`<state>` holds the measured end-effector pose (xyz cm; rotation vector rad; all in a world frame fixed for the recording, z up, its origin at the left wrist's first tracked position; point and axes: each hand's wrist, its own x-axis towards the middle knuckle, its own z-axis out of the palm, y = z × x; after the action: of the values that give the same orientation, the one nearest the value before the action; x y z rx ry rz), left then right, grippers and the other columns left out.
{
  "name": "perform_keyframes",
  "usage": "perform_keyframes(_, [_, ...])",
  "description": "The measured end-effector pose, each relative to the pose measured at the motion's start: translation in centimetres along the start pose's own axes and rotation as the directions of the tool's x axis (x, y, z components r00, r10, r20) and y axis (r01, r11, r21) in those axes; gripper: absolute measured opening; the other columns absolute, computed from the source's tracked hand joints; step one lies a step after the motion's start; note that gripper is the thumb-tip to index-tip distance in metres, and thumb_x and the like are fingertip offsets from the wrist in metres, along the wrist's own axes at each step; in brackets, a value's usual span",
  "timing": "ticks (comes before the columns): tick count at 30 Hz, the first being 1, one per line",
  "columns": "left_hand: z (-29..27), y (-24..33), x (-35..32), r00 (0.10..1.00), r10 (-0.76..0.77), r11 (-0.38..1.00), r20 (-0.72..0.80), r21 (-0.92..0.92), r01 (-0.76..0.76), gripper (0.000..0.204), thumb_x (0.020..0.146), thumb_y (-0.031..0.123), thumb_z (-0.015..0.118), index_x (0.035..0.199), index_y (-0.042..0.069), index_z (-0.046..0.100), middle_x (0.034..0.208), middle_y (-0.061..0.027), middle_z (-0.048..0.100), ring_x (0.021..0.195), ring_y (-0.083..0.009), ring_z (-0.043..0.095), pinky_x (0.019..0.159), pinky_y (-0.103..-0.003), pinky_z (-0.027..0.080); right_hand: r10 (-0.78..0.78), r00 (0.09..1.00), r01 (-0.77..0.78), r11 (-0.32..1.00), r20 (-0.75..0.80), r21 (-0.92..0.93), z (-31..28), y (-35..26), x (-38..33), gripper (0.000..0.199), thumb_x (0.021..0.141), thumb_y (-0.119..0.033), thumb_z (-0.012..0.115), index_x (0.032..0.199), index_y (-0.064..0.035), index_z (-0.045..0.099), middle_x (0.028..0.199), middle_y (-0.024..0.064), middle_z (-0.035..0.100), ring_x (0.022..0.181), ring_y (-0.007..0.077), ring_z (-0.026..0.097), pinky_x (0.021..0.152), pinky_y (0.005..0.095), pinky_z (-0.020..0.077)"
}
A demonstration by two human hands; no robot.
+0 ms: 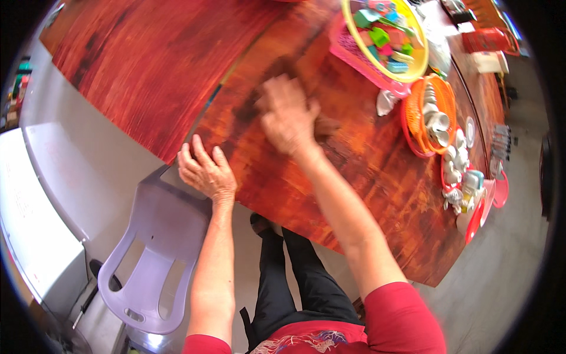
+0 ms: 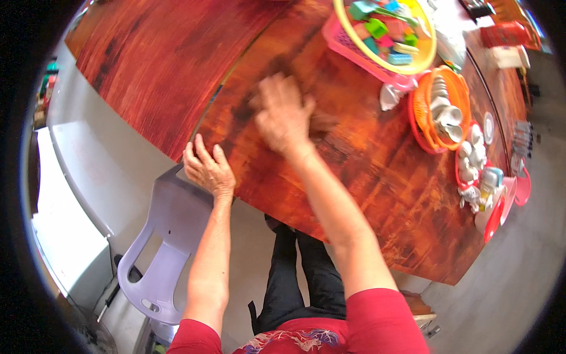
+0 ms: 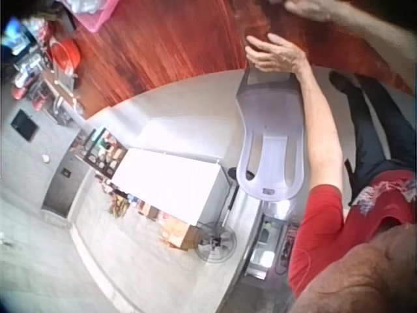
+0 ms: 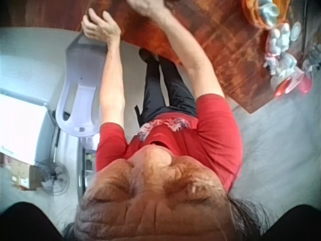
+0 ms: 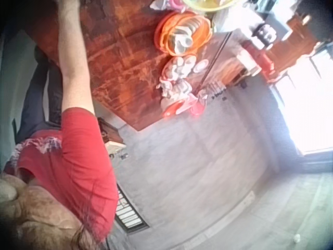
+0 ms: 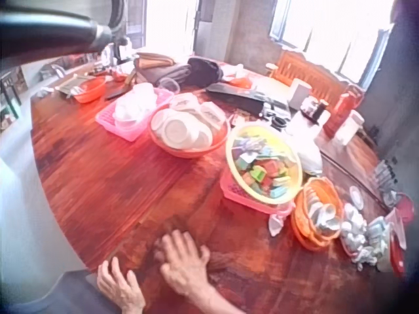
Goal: The person wipes a large wooden table with a brown cloth, moving around various items such as a pink basin, plastic trays, and stacked cups. They systematically clean different sections of the table surface while navigating around the cluttered items.
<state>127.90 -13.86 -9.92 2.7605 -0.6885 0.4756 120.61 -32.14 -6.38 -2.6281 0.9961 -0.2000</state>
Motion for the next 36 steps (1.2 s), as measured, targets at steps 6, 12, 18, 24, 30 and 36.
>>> perform_keyframes(6, [1.9,-0.9,-0.1,0.998,0.050,0.995,-0.041,0.088,-0.046,0.050,0.097,0.045,0.049,0.138,0.017,0.048,0.138,-0.0115,0.041,0.128,-0.0325,0.038,0.103,-0.050,0.033,-0.284,0.959,0.279,0.951,0.019,0.135,-0.1,-4.2,-12.2,0.062,0.081,-0.019,0.060,0.140,-0.0128,0.046,0.153,0.0097,0.036,0.143,0.0265,0.030,0.110,0.0584,0.0184])
perform_keyframes(12, [2.0,-2.0,-0.3,0.991,0.091,0.987,0.096,0.121,-0.103,0.063,0.095,0.047,0.053,0.148,0.020,0.033,0.146,-0.0141,0.033,0.135,-0.0337,0.031,0.106,-0.054,0.029,-0.012,1.000,0.012,1.000,-0.013,0.008,-2.6,2.9,-19.9,0.060,0.085,-0.017,0.056,0.144,-0.0191,0.045,0.154,0.0054,0.037,0.142,0.0236,0.032,0.115,0.0501,0.0074])
perform_keyframes(18, [0.9,-3.4,-1.1,0.953,0.178,0.984,0.245,-0.041,-0.173,0.066,0.099,0.048,0.046,0.153,0.019,0.024,0.154,-0.0190,0.022,0.141,-0.0413,0.022,0.113,-0.056,0.023,0.501,0.860,-0.510,0.846,-0.097,-0.151,-4.7,13.3,-28.9,0.078,0.083,-0.020,0.057,0.155,-0.0242,0.025,0.162,0.0024,0.018,0.149,0.0241,0.017,0.110,0.0631,0.0111])
perform_keyframes(24, [-1.6,-1.8,-6.0,0.945,0.280,0.957,0.169,-0.129,-0.261,0.060,0.098,0.039,0.052,0.151,0.020,0.032,0.151,-0.0251,0.026,0.139,-0.0457,0.026,0.113,-0.054,0.027,0.965,0.217,-0.974,0.206,-0.144,-0.088,-5.6,22.7,-41.5,0.074,0.095,-0.048,0.046,0.157,-0.0222,0.013,0.164,-0.0020,0.007,0.150,0.0228,0.008,0.108,0.0622,0.0189])
perform_keyframes(30, [-4.6,-0.8,-8.4,0.924,0.313,0.931,0.221,-0.262,-0.252,0.065,0.093,0.033,0.062,0.148,0.009,0.036,0.152,-0.0237,0.027,0.140,-0.0445,0.027,0.112,-0.052,0.030,0.996,-0.024,-0.994,-0.015,-0.084,0.108,-5.3,19.3,-44.0,0.073,0.097,-0.048,0.044,0.156,-0.0219,0.011,0.164,0.0020,0.006,0.150,0.0262,0.006,0.113,0.0590,0.0182])
perform_keyframes(36, [-6.9,-1.8,-9.2,0.903,0.308,0.910,0.301,-0.371,-0.186,0.063,0.091,0.026,0.063,0.147,0.009,0.037,0.152,-0.0195,0.029,0.139,-0.0420,0.029,0.113,-0.050,0.029,0.742,0.668,-0.745,0.666,-0.067,-0.051,-2.7,7.8,-36.3,0.077,0.092,-0.029,0.055,0.157,-0.0196,0.014,0.164,0.0083,0.009,0.150,0.0293,0.008,0.112,0.0577,0.0201])
